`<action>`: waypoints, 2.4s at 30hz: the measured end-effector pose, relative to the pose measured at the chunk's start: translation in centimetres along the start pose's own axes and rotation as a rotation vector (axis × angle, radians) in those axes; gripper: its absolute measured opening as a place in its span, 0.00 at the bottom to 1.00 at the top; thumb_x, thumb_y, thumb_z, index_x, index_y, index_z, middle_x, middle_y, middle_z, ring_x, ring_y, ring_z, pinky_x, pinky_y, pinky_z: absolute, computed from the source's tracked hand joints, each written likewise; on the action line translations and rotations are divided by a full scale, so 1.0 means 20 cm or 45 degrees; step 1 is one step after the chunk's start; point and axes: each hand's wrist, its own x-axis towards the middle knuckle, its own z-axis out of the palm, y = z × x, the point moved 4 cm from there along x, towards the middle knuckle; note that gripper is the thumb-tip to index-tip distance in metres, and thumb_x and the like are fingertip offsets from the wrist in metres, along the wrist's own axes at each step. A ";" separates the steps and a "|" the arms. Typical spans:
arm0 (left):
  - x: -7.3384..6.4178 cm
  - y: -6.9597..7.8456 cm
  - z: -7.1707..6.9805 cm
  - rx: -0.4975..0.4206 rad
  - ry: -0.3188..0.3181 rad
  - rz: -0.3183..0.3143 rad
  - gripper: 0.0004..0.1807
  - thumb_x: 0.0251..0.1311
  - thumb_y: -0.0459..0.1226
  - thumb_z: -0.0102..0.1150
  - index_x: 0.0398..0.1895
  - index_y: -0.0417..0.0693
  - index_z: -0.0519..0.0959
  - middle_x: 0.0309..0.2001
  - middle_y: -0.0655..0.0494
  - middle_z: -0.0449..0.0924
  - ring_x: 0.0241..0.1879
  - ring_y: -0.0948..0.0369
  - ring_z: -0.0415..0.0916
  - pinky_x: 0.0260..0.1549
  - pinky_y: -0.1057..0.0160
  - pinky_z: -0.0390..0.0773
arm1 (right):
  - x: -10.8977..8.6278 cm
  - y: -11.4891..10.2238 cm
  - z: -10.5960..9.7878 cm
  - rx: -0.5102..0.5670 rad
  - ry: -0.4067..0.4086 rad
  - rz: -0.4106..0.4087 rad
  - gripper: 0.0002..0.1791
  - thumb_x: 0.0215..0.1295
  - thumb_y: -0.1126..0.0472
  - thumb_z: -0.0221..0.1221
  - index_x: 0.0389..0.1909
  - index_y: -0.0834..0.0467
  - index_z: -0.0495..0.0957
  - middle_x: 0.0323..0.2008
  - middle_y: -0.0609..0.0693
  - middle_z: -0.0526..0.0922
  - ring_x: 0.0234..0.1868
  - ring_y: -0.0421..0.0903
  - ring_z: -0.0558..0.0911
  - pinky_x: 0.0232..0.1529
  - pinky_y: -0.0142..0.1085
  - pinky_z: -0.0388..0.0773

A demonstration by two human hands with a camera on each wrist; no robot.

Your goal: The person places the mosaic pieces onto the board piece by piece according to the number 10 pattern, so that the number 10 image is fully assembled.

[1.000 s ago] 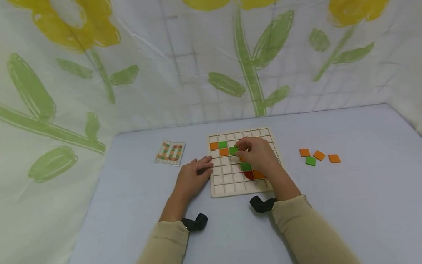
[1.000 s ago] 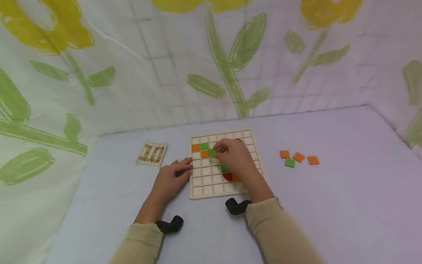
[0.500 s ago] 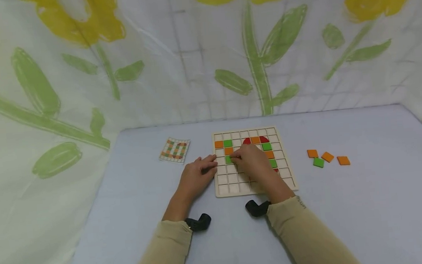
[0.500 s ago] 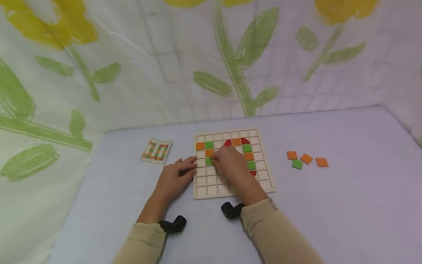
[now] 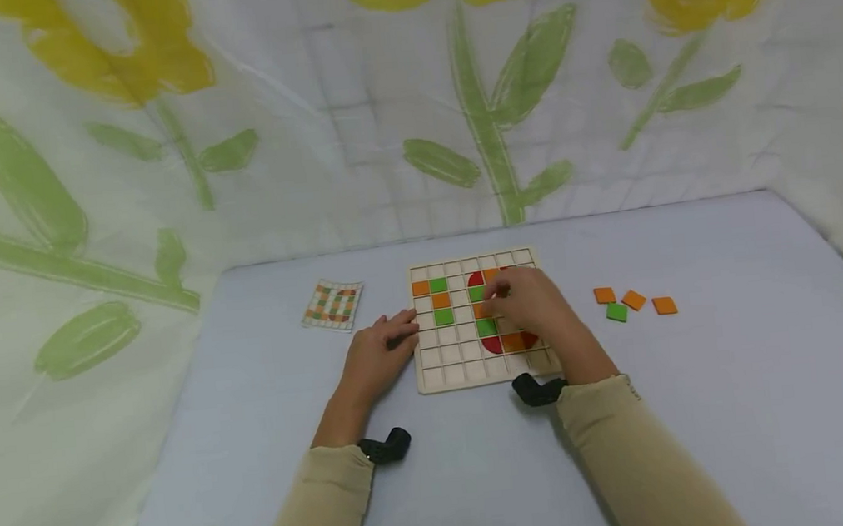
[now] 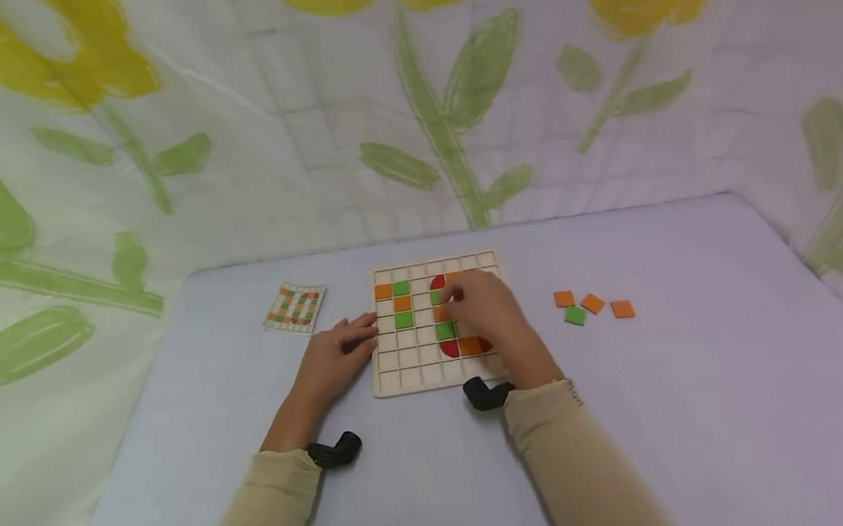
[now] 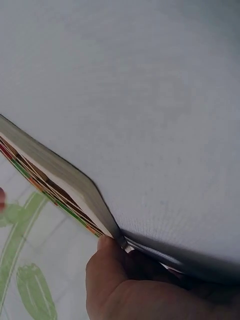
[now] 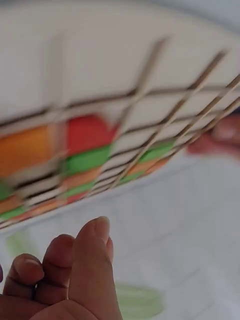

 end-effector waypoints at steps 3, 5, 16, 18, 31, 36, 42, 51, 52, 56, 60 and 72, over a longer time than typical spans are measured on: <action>0.00 0.01 -0.01 -0.006 0.008 0.009 0.12 0.63 0.40 0.64 0.49 0.50 0.86 0.61 0.63 0.78 0.66 0.57 0.72 0.72 0.54 0.63 | -0.03 0.14 -0.15 0.009 0.064 0.084 0.08 0.65 0.55 0.63 0.41 0.53 0.83 0.38 0.52 0.80 0.38 0.51 0.75 0.34 0.39 0.74; 0.00 0.01 -0.02 -0.007 0.014 0.011 0.12 0.63 0.39 0.64 0.49 0.50 0.86 0.60 0.63 0.79 0.65 0.58 0.72 0.72 0.55 0.63 | -0.05 0.24 -0.23 -0.009 0.089 0.154 0.12 0.65 0.54 0.63 0.45 0.54 0.82 0.39 0.54 0.79 0.39 0.52 0.75 0.34 0.39 0.74; 0.00 0.01 -0.01 -0.029 0.018 0.023 0.12 0.63 0.38 0.65 0.48 0.49 0.86 0.60 0.62 0.79 0.64 0.60 0.74 0.72 0.56 0.62 | -0.19 0.64 -0.44 -0.047 -0.030 0.447 0.30 0.61 0.49 0.64 0.61 0.59 0.75 0.56 0.66 0.71 0.51 0.61 0.72 0.46 0.50 0.75; 0.00 0.02 -0.01 -0.037 0.016 0.028 0.12 0.63 0.38 0.65 0.48 0.49 0.86 0.60 0.61 0.79 0.64 0.59 0.74 0.72 0.55 0.63 | -0.19 0.66 -0.44 -0.027 -0.042 0.460 0.30 0.59 0.49 0.65 0.60 0.59 0.76 0.56 0.65 0.73 0.51 0.60 0.72 0.47 0.49 0.75; 0.00 0.01 -0.01 -0.039 0.007 0.027 0.12 0.63 0.39 0.64 0.48 0.49 0.86 0.60 0.62 0.79 0.64 0.59 0.73 0.73 0.56 0.62 | -0.13 0.61 -0.39 -0.026 0.098 0.290 0.18 0.57 0.50 0.69 0.37 0.58 0.77 0.38 0.56 0.78 0.38 0.53 0.73 0.32 0.37 0.70; 0.01 0.00 -0.01 -0.037 -0.005 0.018 0.12 0.64 0.40 0.64 0.49 0.49 0.86 0.61 0.63 0.78 0.65 0.59 0.72 0.73 0.55 0.62 | -0.10 0.46 -0.33 0.056 0.177 0.169 0.13 0.60 0.52 0.68 0.38 0.55 0.80 0.38 0.53 0.81 0.38 0.50 0.74 0.33 0.35 0.72; 0.01 0.01 -0.01 -0.029 -0.010 0.015 0.12 0.63 0.40 0.64 0.49 0.50 0.86 0.61 0.63 0.78 0.65 0.58 0.72 0.73 0.55 0.62 | -0.06 0.12 -0.10 0.123 0.106 -0.034 0.09 0.63 0.53 0.66 0.43 0.50 0.84 0.41 0.48 0.85 0.42 0.49 0.78 0.41 0.39 0.79; 0.00 0.01 -0.01 -0.063 0.002 0.017 0.12 0.63 0.39 0.65 0.48 0.49 0.86 0.60 0.62 0.79 0.64 0.59 0.73 0.73 0.55 0.62 | -0.04 -0.12 0.18 -0.108 0.051 -0.168 0.08 0.64 0.55 0.65 0.42 0.48 0.86 0.40 0.42 0.88 0.44 0.44 0.84 0.46 0.41 0.82; 0.00 0.01 -0.01 -0.065 0.004 0.022 0.12 0.63 0.39 0.65 0.48 0.49 0.86 0.60 0.61 0.79 0.64 0.59 0.73 0.73 0.55 0.62 | -0.04 -0.13 0.19 -0.118 0.048 -0.178 0.07 0.64 0.56 0.65 0.42 0.49 0.86 0.39 0.43 0.88 0.43 0.44 0.84 0.46 0.41 0.82; 0.00 0.01 -0.01 -0.069 0.011 0.019 0.11 0.63 0.39 0.65 0.47 0.50 0.86 0.59 0.62 0.80 0.64 0.59 0.73 0.72 0.55 0.63 | -0.02 -0.15 0.25 -0.184 0.024 -0.206 0.06 0.64 0.57 0.65 0.40 0.50 0.87 0.38 0.44 0.87 0.41 0.44 0.82 0.45 0.39 0.82; 0.00 0.01 -0.01 -0.056 0.008 0.009 0.11 0.63 0.40 0.65 0.47 0.51 0.87 0.60 0.62 0.79 0.65 0.56 0.72 0.72 0.53 0.63 | -0.02 -0.16 0.28 -0.263 -0.025 -0.213 0.06 0.63 0.57 0.66 0.39 0.49 0.89 0.39 0.44 0.87 0.44 0.44 0.82 0.45 0.38 0.82; -0.01 0.01 0.00 -0.021 0.026 -0.010 0.12 0.62 0.39 0.65 0.47 0.50 0.86 0.60 0.63 0.79 0.65 0.57 0.73 0.72 0.53 0.64 | -0.04 -0.05 0.14 -0.102 -0.142 -0.117 0.08 0.66 0.55 0.63 0.41 0.47 0.88 0.44 0.43 0.86 0.48 0.44 0.80 0.49 0.41 0.80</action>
